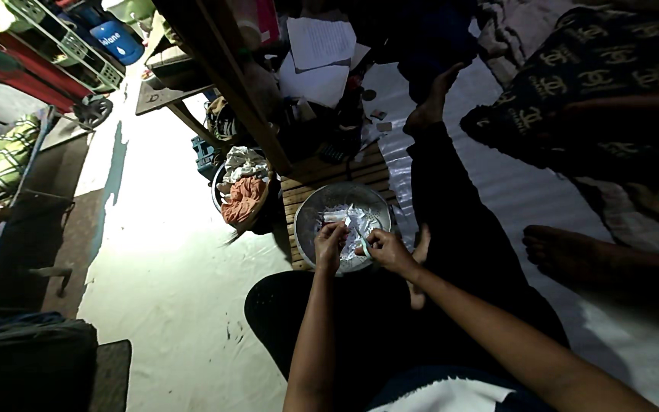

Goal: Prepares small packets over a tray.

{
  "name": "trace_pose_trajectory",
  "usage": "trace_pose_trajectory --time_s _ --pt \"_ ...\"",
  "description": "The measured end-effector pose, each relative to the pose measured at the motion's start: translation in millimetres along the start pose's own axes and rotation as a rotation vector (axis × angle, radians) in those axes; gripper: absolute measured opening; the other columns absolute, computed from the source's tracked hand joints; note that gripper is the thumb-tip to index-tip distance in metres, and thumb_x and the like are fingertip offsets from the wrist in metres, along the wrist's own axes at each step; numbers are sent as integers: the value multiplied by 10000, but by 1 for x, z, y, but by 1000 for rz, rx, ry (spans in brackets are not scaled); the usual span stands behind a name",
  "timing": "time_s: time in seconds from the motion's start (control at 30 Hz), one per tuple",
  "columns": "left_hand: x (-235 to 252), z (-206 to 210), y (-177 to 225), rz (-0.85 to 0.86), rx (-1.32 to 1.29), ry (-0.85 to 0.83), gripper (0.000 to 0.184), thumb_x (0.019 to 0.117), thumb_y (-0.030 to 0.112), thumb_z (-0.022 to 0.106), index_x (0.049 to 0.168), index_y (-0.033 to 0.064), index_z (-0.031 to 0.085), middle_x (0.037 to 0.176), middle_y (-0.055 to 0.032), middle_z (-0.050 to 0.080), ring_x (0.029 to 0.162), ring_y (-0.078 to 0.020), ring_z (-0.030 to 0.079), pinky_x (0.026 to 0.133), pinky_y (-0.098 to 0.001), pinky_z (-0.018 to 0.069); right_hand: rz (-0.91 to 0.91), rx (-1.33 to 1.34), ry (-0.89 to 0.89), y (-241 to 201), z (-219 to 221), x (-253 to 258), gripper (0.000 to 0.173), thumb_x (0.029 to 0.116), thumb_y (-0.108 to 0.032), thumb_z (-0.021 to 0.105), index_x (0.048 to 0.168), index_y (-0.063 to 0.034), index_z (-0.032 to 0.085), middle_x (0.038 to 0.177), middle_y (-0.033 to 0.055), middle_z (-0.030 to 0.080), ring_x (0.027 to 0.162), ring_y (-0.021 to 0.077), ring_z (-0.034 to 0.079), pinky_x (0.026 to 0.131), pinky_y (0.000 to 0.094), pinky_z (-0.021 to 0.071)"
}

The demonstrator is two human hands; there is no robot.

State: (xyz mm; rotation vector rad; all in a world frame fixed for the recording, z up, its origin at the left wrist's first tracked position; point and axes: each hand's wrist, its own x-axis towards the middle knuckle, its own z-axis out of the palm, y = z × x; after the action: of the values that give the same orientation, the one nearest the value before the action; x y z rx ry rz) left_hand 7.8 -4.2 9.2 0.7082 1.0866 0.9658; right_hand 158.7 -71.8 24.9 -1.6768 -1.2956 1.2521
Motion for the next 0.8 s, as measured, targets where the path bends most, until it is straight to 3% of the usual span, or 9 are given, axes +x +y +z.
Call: trace_pose_trajectory --time_s 0.17,0.37,0.6,0.8 --pt "0 1 0 16 -12 34 87 1009 -36 548 976 -38 628 757 -38 673 581 -29 581 537 -158 482 -27 41 -2 6 1 1 319 910 -215 764 1011 52 621 826 65 587 668 71 513 654 250 461" --pt "2 -1 -1 43 -15 50 76 1006 -38 555 1003 -43 631 773 -38 676 586 -29 576 536 -160 475 17 22 -70 5 1 0 382 913 -275 770 1064 47 629 876 93 609 717 116 551 706 311 499" --pt "3 3 0 64 29 -7 83 1000 -39 559 988 -44 641 768 -35 686 603 -32 596 560 -165 494 23 13 -40 2 -2 3 357 921 -274 760 1040 32 621 838 74 599 685 102 535 684 299 483" --pt "0 -1 -3 101 110 -17 109 1010 -11 551 1056 -51 642 796 -25 680 618 -31 597 578 -176 509 44 -1 -48 -1 -2 2 318 937 -164 721 1117 83 632 971 191 644 816 228 606 791 400 517"
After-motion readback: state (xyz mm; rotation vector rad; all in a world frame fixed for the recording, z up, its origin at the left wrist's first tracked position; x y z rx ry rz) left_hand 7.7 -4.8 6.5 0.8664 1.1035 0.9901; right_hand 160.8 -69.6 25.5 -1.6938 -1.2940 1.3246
